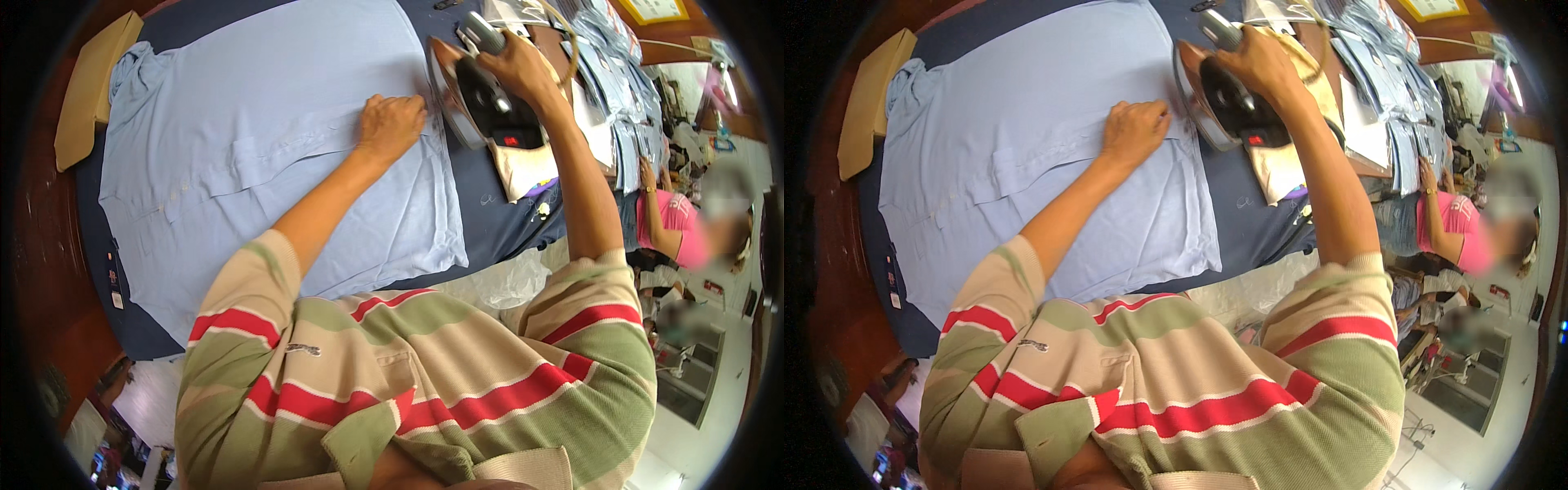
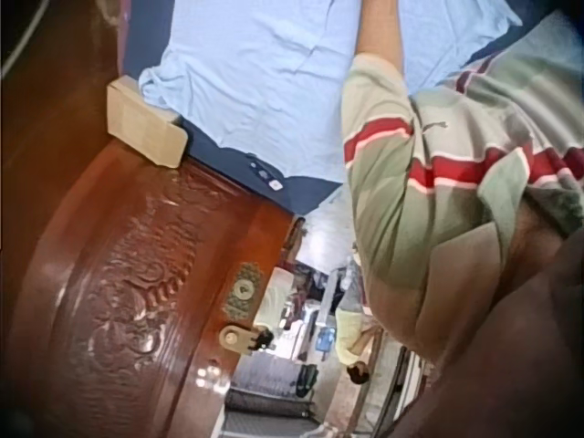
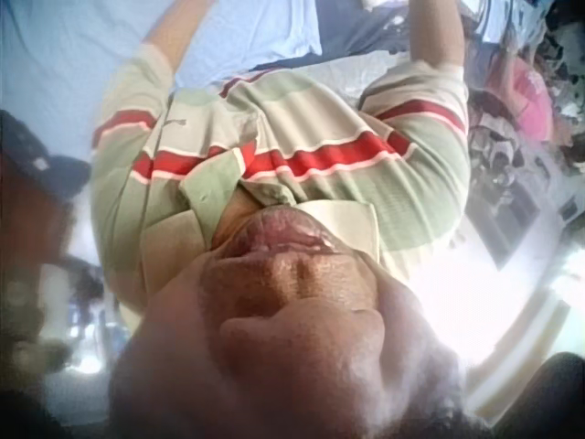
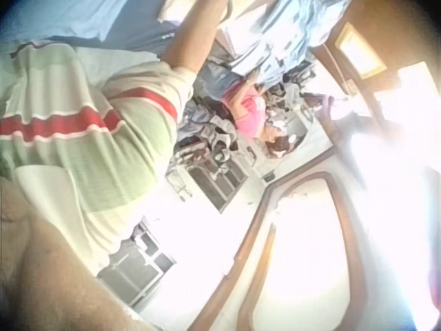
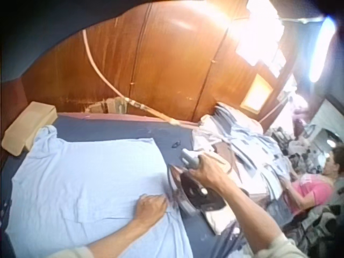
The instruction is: The person irons a blue collared shirt by hand using a steam iron, smoothing the fabric and pressing the front panels and button placket.
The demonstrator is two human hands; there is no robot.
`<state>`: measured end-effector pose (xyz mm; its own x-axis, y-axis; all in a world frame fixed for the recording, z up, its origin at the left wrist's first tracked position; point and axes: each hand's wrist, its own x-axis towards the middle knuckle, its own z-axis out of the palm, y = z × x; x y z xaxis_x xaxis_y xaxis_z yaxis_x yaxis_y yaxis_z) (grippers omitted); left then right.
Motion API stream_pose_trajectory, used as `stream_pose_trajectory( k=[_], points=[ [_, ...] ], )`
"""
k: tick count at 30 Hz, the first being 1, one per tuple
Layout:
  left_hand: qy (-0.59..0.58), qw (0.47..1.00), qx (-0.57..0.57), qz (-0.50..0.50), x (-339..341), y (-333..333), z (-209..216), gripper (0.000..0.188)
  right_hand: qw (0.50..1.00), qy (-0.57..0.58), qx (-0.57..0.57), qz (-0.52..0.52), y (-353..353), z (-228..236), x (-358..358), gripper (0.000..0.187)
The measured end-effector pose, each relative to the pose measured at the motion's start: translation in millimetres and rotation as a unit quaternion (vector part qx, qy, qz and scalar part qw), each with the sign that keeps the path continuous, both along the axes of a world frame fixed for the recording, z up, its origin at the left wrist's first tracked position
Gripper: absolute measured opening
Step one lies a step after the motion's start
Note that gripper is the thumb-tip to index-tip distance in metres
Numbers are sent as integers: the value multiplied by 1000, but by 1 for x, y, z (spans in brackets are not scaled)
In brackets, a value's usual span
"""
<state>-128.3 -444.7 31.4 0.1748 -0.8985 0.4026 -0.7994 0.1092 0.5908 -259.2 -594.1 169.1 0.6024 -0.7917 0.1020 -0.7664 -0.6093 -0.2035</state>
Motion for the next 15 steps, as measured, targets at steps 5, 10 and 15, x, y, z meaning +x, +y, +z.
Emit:
stream_pose_trajectory(
  k=[5, 10, 15],
  points=[
    [-65, 995, 78, 14, -24, -13, -22, 22, 994, 12, 79, -79, 40, 9, -60, 52],
    [-32, 997, 62, -13, -19, -14, -34, 19, 983, 12, 121, -135, 60, -2, -79, 51],
    [11, 999, 29, -36, -6, -12, -40, 17, 987, 12, 110, -113, 66, -6, -57, 51]
  ],
)
